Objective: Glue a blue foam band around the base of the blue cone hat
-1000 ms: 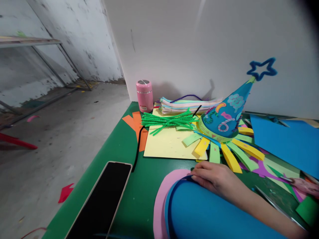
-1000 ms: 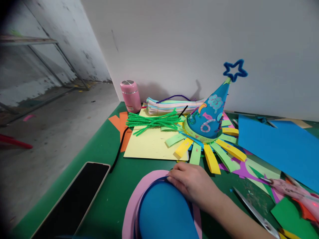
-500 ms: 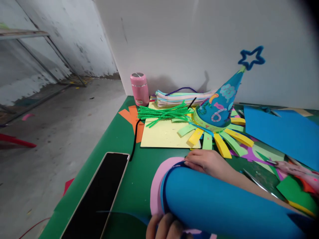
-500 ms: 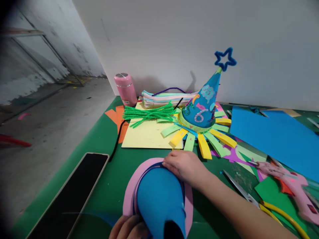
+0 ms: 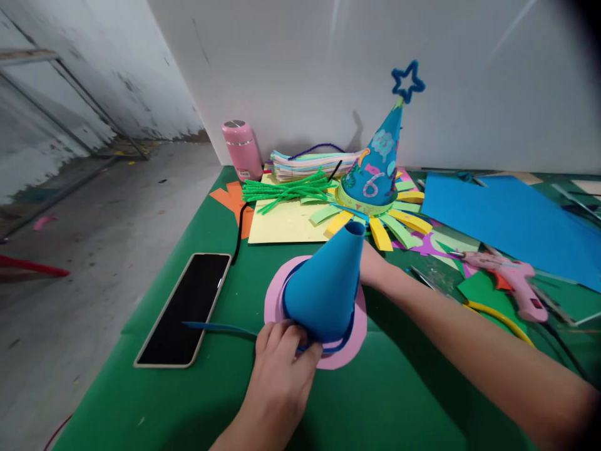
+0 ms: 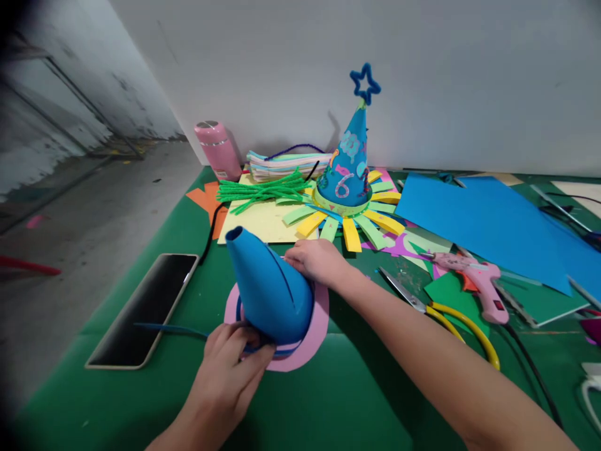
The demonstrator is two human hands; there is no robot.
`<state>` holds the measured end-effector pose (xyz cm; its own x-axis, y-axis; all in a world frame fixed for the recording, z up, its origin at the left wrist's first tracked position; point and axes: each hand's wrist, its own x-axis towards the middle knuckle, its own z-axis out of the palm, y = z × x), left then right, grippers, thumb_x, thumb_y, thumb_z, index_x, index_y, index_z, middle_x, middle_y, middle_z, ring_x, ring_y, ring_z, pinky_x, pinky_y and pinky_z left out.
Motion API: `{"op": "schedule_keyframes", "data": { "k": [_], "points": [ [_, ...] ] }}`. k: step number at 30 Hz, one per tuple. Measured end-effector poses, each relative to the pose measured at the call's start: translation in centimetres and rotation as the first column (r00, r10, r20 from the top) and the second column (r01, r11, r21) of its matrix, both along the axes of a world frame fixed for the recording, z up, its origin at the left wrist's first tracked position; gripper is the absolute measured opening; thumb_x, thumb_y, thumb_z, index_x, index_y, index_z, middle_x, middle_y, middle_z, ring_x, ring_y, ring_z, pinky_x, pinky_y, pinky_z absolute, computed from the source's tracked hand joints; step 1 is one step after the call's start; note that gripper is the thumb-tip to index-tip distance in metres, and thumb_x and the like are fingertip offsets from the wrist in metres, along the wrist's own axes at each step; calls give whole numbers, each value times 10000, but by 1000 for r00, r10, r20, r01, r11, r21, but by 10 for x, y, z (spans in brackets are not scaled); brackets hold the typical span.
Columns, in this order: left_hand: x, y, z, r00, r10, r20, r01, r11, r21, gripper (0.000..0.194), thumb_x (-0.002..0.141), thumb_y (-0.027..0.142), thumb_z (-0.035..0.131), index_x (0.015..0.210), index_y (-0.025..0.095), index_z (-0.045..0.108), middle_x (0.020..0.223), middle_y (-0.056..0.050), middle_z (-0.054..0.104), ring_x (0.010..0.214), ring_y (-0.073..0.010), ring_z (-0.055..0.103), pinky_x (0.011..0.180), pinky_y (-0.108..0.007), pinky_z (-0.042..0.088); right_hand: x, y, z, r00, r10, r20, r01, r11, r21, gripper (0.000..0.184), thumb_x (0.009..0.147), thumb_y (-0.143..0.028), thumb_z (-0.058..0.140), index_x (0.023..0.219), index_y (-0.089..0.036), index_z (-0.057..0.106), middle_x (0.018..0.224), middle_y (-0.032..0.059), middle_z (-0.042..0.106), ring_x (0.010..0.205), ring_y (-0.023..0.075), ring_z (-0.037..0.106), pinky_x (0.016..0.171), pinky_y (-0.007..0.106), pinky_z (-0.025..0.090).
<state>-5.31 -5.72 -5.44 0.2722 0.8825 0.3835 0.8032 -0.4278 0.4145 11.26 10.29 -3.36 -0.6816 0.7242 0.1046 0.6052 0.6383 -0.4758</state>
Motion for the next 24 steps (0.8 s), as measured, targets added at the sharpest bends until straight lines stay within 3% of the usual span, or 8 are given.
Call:
{"op": "schedule_keyframes", "data": {
  "k": [6,10,14,17,18,19,21,24],
  "points": [
    [0,-5,9,993,-53,-109,46,997,-69,228,812,160,414,815,220,634,775,-64,550,778,-212,451,723,-394,334,21,-9,20,997,-44,-69,48,998,52,245,880,-283,421,1000,-161,596,1006,50,628,924,172,575,790,324,454],
    [3,-8,18,986,-61,-154,43,992,-115,232,828,161,405,872,221,625,813,-51,587,784,-208,480,735,-399,311,62,-31,31,961,-234,-144,250,963,100,282,863,-304,419,1054,-189,591,1042,62,633,934,188,583,793,307,452],
    [7,-9,18,984,-50,-169,35,995,-90,238,830,158,403,866,226,628,812,-40,602,789,-207,492,736,-391,292,120,-70,35,882,-439,-172,461,879,121,297,848,-325,433,1065,-185,581,1023,78,643,921,218,593,759,326,468],
    [9,-7,17,986,-34,-163,27,999,-45,241,823,159,409,837,232,638,799,-40,596,768,-199,495,729,-379,288,163,-102,24,720,-675,-160,694,708,132,299,805,-381,476,1020,-213,598,1017,54,643,921,219,591,749,313,476],
    [10,-6,17,987,-29,-160,25,999,-30,242,820,160,413,830,235,642,797,-40,594,760,-196,495,729,-375,289,175,-112,18,650,-744,-154,760,636,133,303,789,-409,482,994,-218,598,970,47,654,852,210,614,718,311,487],
    [11,-5,17,987,-21,-159,19,1000,-14,242,818,159,415,822,235,646,795,-40,591,753,-192,495,730,-372,290,186,-121,11,616,-776,-137,787,603,130,319,780,-424,480,983,-204,591,918,56,661,777,209,628,681,322,497],
    [13,-3,16,986,-12,-167,12,1000,1,241,812,154,423,824,234,650,802,-41,589,751,-187,498,737,-368,294,199,-136,-3,585,-804,-106,810,573,127,319,769,-428,474,943,-182,580,856,75,657,724,218,630,636,336,505],
    [17,0,17,983,21,-182,-20,1000,4,243,810,144,425,822,226,654,800,-43,583,749,-188,506,740,-374,299,205,-151,-18,628,-778,-20,776,623,99,312,766,-400,458,954,-171,558,877,88,633,747,216,623,623,321,509]
  ]
}}
